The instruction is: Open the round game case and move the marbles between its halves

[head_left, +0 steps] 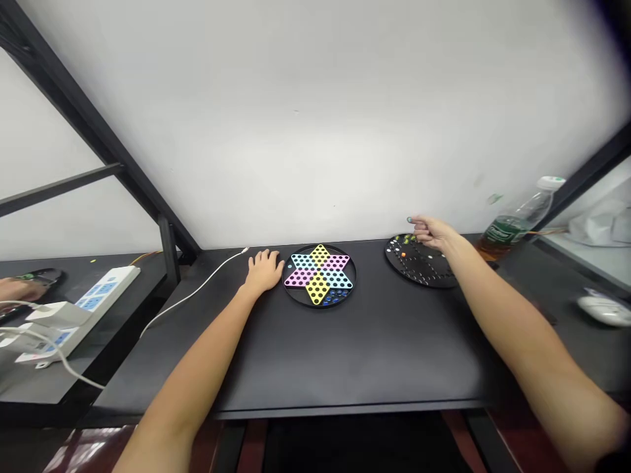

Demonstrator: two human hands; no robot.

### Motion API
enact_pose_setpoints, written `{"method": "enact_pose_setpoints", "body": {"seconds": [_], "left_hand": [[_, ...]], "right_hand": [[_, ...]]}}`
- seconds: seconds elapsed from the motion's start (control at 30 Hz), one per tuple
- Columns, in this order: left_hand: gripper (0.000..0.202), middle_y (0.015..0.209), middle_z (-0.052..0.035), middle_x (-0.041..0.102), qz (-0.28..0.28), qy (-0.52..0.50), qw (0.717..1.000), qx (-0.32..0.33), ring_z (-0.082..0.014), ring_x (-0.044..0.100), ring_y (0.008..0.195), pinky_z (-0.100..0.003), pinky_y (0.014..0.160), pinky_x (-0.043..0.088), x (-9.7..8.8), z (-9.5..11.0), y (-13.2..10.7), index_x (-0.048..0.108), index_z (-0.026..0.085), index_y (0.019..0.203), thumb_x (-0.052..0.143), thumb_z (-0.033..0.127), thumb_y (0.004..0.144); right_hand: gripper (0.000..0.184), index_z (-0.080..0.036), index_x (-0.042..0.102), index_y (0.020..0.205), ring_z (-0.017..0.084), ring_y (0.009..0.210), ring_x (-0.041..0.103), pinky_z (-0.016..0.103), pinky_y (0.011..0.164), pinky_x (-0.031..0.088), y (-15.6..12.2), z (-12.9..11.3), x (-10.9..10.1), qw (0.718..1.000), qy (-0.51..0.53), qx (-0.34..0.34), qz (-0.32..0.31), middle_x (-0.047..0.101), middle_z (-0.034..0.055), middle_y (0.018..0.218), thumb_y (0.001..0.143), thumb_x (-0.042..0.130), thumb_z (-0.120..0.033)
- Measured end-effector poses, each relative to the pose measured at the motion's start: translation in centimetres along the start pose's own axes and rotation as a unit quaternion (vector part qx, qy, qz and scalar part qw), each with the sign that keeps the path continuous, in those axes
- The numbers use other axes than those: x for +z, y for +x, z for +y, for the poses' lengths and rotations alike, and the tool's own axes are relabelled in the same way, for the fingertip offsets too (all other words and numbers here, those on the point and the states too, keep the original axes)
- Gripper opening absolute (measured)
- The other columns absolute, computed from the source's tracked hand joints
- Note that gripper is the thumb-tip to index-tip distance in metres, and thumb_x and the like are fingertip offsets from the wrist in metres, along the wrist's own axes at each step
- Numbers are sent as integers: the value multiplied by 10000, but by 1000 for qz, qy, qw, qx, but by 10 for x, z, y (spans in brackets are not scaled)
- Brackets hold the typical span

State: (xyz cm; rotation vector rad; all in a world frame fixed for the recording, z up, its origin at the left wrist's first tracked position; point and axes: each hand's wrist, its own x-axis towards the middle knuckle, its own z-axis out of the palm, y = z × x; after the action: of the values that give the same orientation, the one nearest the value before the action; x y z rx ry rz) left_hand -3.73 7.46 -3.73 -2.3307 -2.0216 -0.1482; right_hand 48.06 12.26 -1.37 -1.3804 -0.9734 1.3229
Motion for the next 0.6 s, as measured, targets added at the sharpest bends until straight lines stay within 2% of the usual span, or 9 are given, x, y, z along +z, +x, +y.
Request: {"method": "enact_pose_setpoints", "body": {"seconds": [0.1, 0.27, 0.43, 0.5, 0.6], "left_hand": [[519, 1516, -167, 457, 1, -5, 1000, 2, -346, 375, 1419, -563, 1147, 297, 1, -1, 1, 496, 191, 1417, 303, 454, 1012], [528, 1531, -168, 441, -5, -7, 1000, -2, -344, 368, 1427, -562, 1153, 288, 1, -2, 2, 494, 194, 1422, 298, 464, 1012], [531, 1538, -172, 432, -9, -2, 1000, -4, -346, 361, 1434, -568, 1156, 284, 0, -1, 2, 489, 190, 1427, 303, 464, 1012], [527, 1540, -171, 431, -7, 0, 1000, -3, -347, 368, 1430, -565, 1154, 288, 0, 0, 1, 493, 192, 1423, 302, 463, 1013], [523, 1534, -170, 440, -5, 1, 1000, -1, -346, 373, 1427, -558, 1152, 295, 0, 0, 2, 498, 191, 1417, 304, 460, 1013]], "right_hand": [[296, -246, 357, 693, 84, 457, 127, 172, 343, 147, -18, -13, -3, 997, 65, -21, -45, 215, -98, 552, 910, 544, -320], [140, -217, 443, 761, 90, 459, 133, 157, 348, 164, -40, -19, 6, 987, 133, -32, -79, 247, -81, 597, 893, 455, -262], [143, -218, 423, 750, 78, 455, 189, 142, 340, 136, -42, -20, 22, 972, 204, 31, -113, 312, -64, 599, 857, 516, -235], [182, -223, 395, 738, 74, 455, 205, 140, 325, 118, -41, -22, 32, 972, 198, 57, -116, 352, -51, 612, 841, 545, -233], [225, -226, 372, 723, 71, 440, 200, 151, 322, 100, -41, -19, 57, 985, 123, 59, -104, 373, -48, 606, 852, 555, -253]]}}
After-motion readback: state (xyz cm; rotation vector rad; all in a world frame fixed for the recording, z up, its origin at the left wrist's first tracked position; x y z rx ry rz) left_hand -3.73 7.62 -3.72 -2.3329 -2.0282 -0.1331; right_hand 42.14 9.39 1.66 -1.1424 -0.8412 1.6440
